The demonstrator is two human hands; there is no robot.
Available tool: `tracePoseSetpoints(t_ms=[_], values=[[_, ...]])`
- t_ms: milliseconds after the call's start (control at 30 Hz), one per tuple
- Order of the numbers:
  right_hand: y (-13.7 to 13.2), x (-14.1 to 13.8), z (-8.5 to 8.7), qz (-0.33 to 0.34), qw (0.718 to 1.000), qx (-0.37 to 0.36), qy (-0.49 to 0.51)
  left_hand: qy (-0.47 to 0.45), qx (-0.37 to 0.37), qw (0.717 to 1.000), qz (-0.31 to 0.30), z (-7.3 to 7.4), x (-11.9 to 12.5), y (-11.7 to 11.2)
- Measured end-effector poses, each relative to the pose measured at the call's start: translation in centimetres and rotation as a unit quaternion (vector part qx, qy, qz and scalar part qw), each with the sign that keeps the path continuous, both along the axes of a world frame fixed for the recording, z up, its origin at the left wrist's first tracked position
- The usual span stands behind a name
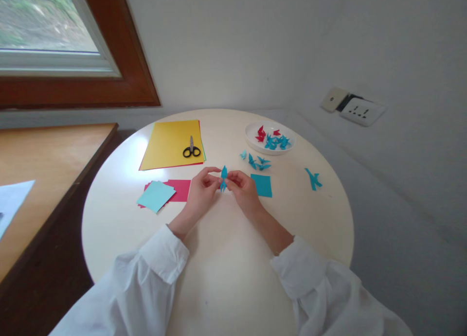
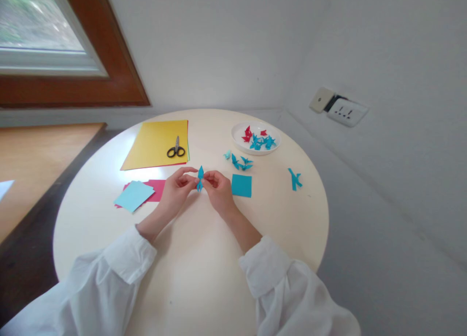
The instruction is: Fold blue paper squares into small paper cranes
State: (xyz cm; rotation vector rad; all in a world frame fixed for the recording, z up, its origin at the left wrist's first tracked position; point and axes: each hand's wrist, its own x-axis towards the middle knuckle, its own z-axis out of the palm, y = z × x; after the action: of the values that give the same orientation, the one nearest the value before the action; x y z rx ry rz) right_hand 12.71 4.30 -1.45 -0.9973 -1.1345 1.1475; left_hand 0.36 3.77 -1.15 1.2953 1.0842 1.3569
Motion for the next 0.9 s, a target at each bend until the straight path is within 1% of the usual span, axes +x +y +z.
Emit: tracePoseSetpoints(t_ms=[233, 433, 633, 733, 900], values=[[-0.1, -0.12, 0.2, -0.01, 1.0, -0.001, 0.002, 0.009, 0.019, 1.0, -0.012, -0.24, -0.13, 0.12], [0.0, -0.05, 0.11, -0.005, 1.0, 0.006, -0.009, 0.013, 0.008, 1.0, -0.008, 0.29, 0.13, -0.15], [0.11, 0.09, 0.14, 0.022, 0.999, -0.031, 0.015, 0.002, -0.01, 1.0, -0.008, 0.56, 0.11, -0.12], [0.0, -0.06, 0.28, 0.02, 0.998, -0.057, 0.037, -0.019, -0.018, 1.0, -0.013, 0.48, 0.09, -0.03], [-0.19, -0.26, 0.32, -0.01, 0.995, -0.08, 0.059, -0.083, -0.05, 0.995, -0.025, 0.57, 0.29, -0.07]])
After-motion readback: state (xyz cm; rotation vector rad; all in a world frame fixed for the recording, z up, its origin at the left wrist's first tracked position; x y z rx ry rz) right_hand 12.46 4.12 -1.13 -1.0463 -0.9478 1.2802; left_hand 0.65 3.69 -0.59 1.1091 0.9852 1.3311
